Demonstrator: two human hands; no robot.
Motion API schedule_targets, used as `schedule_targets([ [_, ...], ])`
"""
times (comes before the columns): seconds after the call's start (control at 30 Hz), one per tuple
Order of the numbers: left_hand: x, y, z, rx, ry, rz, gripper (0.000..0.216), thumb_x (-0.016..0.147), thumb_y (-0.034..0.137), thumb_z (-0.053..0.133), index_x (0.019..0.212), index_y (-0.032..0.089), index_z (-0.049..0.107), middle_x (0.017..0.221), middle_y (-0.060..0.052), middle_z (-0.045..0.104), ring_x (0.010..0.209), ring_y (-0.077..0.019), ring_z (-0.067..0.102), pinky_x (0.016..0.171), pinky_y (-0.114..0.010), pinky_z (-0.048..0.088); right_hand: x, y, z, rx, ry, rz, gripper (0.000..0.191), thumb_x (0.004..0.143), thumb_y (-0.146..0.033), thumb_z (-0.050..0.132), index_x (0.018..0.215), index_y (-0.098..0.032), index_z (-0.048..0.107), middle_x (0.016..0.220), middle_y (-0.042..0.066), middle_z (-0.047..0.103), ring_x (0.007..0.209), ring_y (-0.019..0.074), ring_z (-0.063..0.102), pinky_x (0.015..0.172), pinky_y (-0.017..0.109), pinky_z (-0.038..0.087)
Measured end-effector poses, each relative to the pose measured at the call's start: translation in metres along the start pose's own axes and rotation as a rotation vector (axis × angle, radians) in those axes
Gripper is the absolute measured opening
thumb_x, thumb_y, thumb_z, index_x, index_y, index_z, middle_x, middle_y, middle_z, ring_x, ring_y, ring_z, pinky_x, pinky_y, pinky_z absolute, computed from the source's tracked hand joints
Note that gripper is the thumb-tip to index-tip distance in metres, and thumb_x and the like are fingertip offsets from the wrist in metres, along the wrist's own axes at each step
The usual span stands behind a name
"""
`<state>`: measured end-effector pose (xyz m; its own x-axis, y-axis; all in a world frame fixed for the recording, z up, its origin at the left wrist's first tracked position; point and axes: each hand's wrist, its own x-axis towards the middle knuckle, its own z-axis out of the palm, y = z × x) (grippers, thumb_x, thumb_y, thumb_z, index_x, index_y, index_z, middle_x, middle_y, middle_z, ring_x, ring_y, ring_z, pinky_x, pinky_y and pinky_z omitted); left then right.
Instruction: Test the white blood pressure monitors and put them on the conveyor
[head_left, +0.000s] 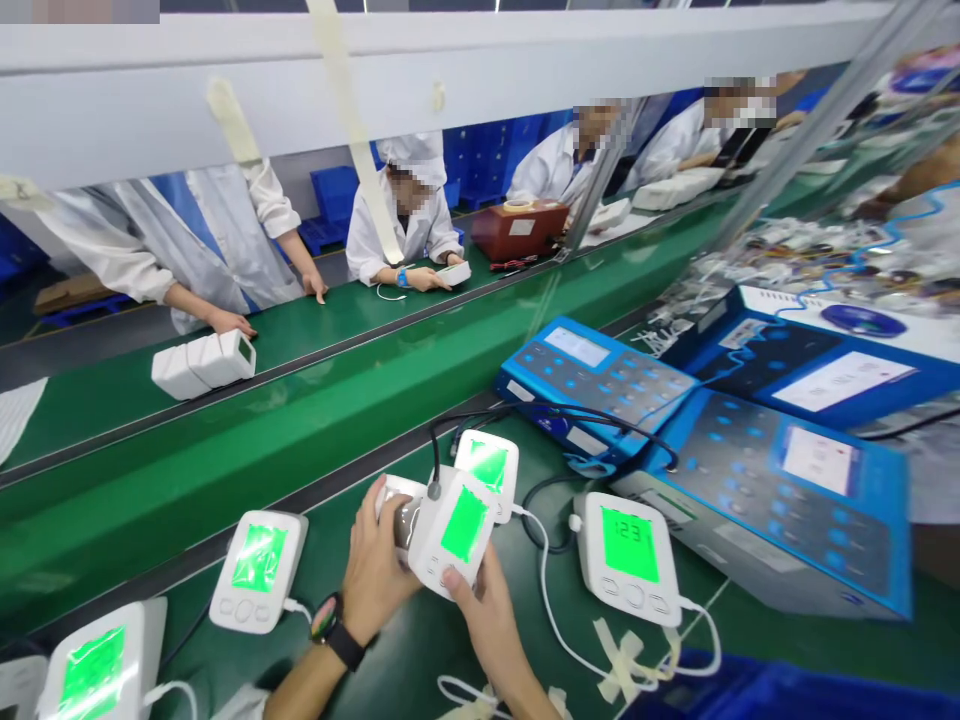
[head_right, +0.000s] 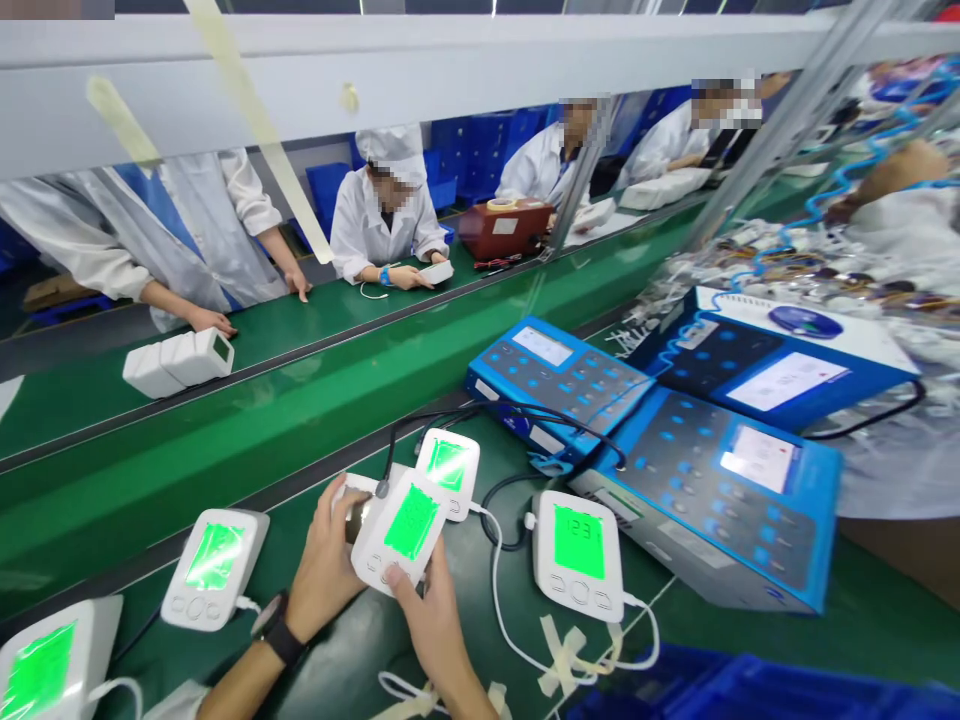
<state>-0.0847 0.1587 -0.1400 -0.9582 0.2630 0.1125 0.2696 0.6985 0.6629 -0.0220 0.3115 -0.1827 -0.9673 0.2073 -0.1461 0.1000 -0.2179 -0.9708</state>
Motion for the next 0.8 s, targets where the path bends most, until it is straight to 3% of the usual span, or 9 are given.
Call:
schedule_targets([
  [0.13,0.028,-0.014,-0.037,-0.068,0.084,0.044,0.07,0.075,0.025,0.075,0.137,0.025,0.042,0.158,-0.017,0.032,0.147,-0.0348,0.039,0.119,-0.053,0.037,-0.001,-0.011,-0.007,-0.183,0.034,0.045,0.081,0.093,-0.059,0.066,0.156,-0.018,0.034,0.135,0.016,0.068,0.122,0.0347,0.066,0.104,0.047,0.053],
  [0.23,0.072,-0.04,-0.08,0.083,0.132,0.072,0.075,0.071,0.025,0.075,0.138,0.024,0.043,0.155,-0.015,0.035,0.148,-0.0347,0.037,0.123,-0.051,0.033,0.008,-0.023,-0.013,-0.342,-0.044,0.069,0.086,0.092,-0.055,0.066,0.16,-0.019,0.028,0.126,0.013,0.073,0.113,0.0352,0.07,0.098,0.048,0.055],
  [0.33,0.125,-0.073,-0.109,0.245,0.17,-0.053,0.079,0.069,0.027,0.077,0.141,0.023,0.043,0.155,-0.015,0.035,0.147,-0.036,0.038,0.122,-0.051,0.035,0.024,-0.03,-0.012,-0.545,-0.122,0.015,0.094,0.09,-0.049,0.067,0.166,-0.023,0.019,0.133,0.012,0.07,0.116,0.0375,0.068,0.097,0.051,0.053],
  [0.43,0.163,-0.109,-0.116,0.311,0.203,-0.196,0.08,0.072,0.029,0.073,0.145,0.021,0.042,0.158,-0.019,0.031,0.141,-0.0428,0.044,0.117,-0.059,0.037,0.038,-0.033,-0.005,-0.73,-0.183,0.011,0.098,0.089,-0.047,0.065,0.168,-0.02,0.014,0.127,0.014,0.07,0.11,0.0408,0.068,0.091,0.054,0.053],
  [0.53,0.177,-0.137,-0.109,0.365,0.161,-0.248,0.076,0.078,0.035,0.069,0.149,0.021,0.043,0.164,-0.02,0.024,0.145,-0.0485,0.038,0.116,-0.064,0.034,0.045,-0.034,0.001,-0.86,-0.238,0.037,0.097,0.093,-0.049,0.059,0.169,-0.015,0.009,0.114,0.017,0.073,0.1,0.0426,0.069,0.084,0.054,0.052],
  [0.63,0.18,-0.151,-0.106,0.402,0.068,-0.205,0.078,0.086,0.047,0.064,0.155,0.022,0.038,0.169,-0.02,0.017,0.152,-0.0456,0.028,0.12,-0.061,0.029,0.046,-0.036,0.002,-0.92,-0.264,0.037,0.097,0.095,-0.05,0.056,0.169,-0.014,0.005,0.11,0.017,0.074,0.096,0.0423,0.07,0.082,0.052,0.052],
  [0.7,0.179,-0.155,-0.114,0.422,-0.013,-0.149,0.077,0.09,0.053,0.058,0.157,0.022,0.037,0.17,-0.018,0.018,0.153,-0.0412,0.029,0.121,-0.056,0.031,0.048,-0.037,0.001,-0.946,-0.278,0.033,0.097,0.095,-0.051,0.056,0.169,-0.013,0.004,0.11,0.017,0.074,0.096,0.0424,0.07,0.082,0.051,0.052],
  [0.8,0.173,-0.161,-0.144,0.474,-0.142,-0.061,0.066,0.091,0.053,0.052,0.151,0.026,0.048,0.166,-0.011,0.035,0.149,-0.0348,0.039,0.121,-0.05,0.033,0.05,-0.036,0.0,-0.993,-0.306,0.029,0.096,0.096,-0.052,0.055,0.168,-0.011,0.007,0.106,0.017,0.075,0.093,0.0432,0.071,0.08,0.051,0.053],
])
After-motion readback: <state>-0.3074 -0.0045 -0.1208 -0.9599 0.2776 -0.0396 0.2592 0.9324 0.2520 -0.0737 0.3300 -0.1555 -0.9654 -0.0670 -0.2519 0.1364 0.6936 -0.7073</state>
